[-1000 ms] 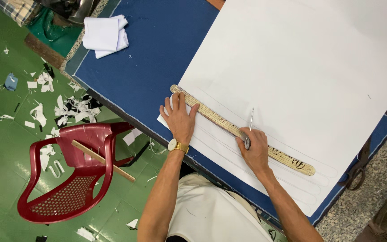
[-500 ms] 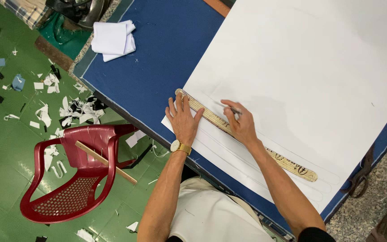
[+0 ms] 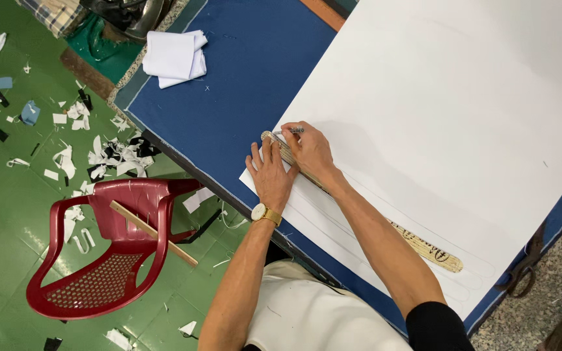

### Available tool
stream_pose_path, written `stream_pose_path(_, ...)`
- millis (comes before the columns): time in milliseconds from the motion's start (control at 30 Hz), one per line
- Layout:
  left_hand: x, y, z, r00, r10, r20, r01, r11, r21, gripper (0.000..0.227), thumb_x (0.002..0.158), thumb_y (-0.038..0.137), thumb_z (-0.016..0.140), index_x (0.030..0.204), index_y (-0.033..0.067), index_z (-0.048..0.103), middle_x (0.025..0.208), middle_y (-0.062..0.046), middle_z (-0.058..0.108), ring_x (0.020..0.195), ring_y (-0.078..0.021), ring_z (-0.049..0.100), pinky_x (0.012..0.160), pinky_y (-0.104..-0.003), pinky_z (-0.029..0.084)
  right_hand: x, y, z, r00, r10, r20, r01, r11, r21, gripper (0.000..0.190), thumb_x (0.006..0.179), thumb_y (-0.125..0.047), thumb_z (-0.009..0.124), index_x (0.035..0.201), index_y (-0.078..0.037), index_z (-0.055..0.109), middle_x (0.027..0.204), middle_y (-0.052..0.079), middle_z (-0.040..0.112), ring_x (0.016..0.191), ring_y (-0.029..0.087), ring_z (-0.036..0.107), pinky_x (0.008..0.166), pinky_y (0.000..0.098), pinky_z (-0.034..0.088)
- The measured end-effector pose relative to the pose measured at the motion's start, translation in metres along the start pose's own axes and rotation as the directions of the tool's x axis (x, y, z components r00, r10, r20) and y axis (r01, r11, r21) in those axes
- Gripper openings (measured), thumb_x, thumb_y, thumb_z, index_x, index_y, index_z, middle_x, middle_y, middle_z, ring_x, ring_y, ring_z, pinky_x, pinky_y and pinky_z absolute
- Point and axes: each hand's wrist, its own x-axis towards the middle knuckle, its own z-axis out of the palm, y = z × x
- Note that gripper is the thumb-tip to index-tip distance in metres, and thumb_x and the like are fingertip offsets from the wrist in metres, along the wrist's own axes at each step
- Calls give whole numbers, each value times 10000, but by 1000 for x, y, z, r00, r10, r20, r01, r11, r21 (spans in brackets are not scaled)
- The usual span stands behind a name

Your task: The person uses a ruler and pen to draw parallel lines on a large white sheet of fabric laid on a blue table. They then use large shears to cut along the drawn lines, separating a strip of fabric. The person briefly picks up a folded white cloth and walks around the room before returning to the table.

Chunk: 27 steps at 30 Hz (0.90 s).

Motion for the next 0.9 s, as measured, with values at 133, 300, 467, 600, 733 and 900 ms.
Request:
stream_pose_path(133, 0, 2, -7, 999, -7, 36, 8, 1000, -19, 747, 878, 547, 703, 1436, 93, 501, 1566, -111, 349, 1480, -378, 238, 1188, -580, 155, 1, 3, -9, 999, -7, 45, 9, 999, -42, 284, 1066, -337, 548, 1102, -128, 737, 887, 141, 718, 860, 352, 710, 797, 473, 572)
stream_pose_path(300, 1, 1, -6, 999, -14, 40, 16, 998, -63, 734, 944, 628, 593, 1438, 92, 509, 1567, -99, 342, 1489, -355, 220, 1203, -559, 109, -34, 34, -38, 988, 127, 88, -99, 957, -273, 357, 1037, -377, 526, 920, -87, 698, 751, 165, 662, 800, 401, 690, 746, 522, 540)
stream_pose_path(467, -2, -2, -10, 999, 15, 35, -13, 999, -47, 737, 947, 637, 587, 1430, 86, 514, 1549, -110, 361, 1482, -359, 236, 1200, -566, 112, -89, 38, -70, 992, 72, -104, -69, 997, 33, 309, 1104, -267, 475, 1130, -86, 724, 837, 138, 734, 780, 281, 716, 694, 362, 564)
stream_pose_path(600, 5, 0, -22, 997, 82, 1, -82, 997, -15, 634, 966, 566, 615, 1341, 55, 600, 1453, -147, 453, 1439, -372, 300, 1166, -589, 145, -133, 55, -51, 999, 8, -40, -8, 1000, -5, 233, 1057, -202, 536, 1231, -164, 686, 1029, 84, 763, 994, 287, 726, 857, 406, 573)
stream_pose_path(733, 23, -15, -9, 991, 130, -24, -128, 990, 58, 420, 1007, 444, 556, 1237, 115, 679, 1335, -104, 554, 1369, -336, 416, 1114, -600, 215, -151, 46, -47, 1000, -28, 10, 29, 996, -86, 264, 1048, -157, 497, 1285, -107, 601, 1198, 152, 710, 1055, 370, 699, 878, 488, 571)
stream_pose_path(900, 63, -46, 30, 964, 256, 70, -264, 954, 140, 340, 972, 428, 415, 960, 282, 722, 961, 5, 691, 1117, -235, 595, 974, -508, 335, -160, 55, -33, 992, -127, -26, 117, 966, -232, 299, 1040, -221, 486, 1310, -164, 600, 1291, 108, 669, 1134, 330, 679, 940, 434, 571)
